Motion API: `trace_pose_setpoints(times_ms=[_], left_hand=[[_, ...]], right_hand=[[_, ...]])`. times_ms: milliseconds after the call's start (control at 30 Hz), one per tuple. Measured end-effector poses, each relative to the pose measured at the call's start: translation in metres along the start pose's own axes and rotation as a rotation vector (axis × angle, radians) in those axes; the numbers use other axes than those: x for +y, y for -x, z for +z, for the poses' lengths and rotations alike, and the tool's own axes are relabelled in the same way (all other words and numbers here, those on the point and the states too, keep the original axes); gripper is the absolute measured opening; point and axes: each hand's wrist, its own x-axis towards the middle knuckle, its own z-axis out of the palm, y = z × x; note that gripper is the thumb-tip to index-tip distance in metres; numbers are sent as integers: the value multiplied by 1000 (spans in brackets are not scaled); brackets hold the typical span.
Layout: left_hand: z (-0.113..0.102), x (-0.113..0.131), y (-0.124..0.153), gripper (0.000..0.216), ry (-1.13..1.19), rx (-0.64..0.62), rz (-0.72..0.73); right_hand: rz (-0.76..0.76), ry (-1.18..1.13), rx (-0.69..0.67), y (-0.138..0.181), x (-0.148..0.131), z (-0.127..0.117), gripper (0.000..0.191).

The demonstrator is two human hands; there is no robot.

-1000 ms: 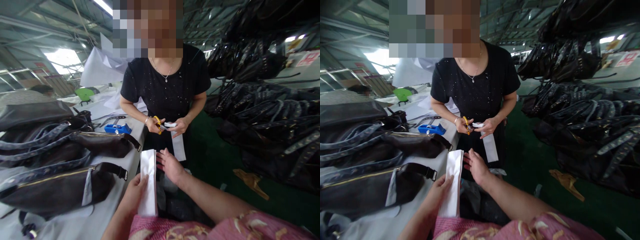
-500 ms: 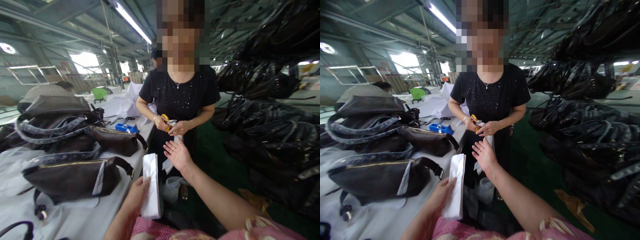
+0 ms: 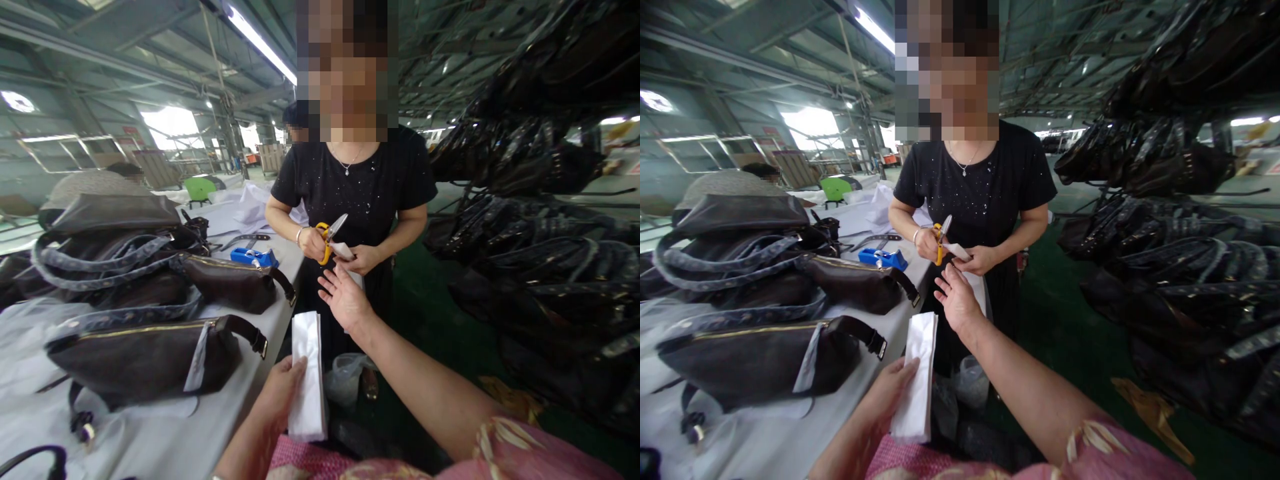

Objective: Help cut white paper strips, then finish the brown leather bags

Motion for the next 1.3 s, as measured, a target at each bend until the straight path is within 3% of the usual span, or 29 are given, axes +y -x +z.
trace_pose_setpoints(times_ms=[100,233,333,400,467,733,1033,1300], left_hand=[[0,-4,-4,40,-10,-8,2],[4,-6,-5,40,-34,-33,13],[7,-6,-3,39,-46,-45,15],[9,-5,-3,38,-56,-47,9],[10,-5,-5,39,-65,-51,4],[20,-1,-24,43,-113,-101,5],[61,13,-37,39,-164,-242,-52],[97,21,-52,16,-262,-332,-83]], right_hand=[[1,-3,11,0,-11,3,35],[125,-13,-11,-4,-24,7,54],[120,14,122,-9,-21,3,32],[75,22,182,-9,-15,-4,14],[34,34,189,-7,-9,-16,9],[11,155,208,24,-14,-57,19],[135,190,138,68,-12,-87,18],[239,227,102,93,5,-93,27]])
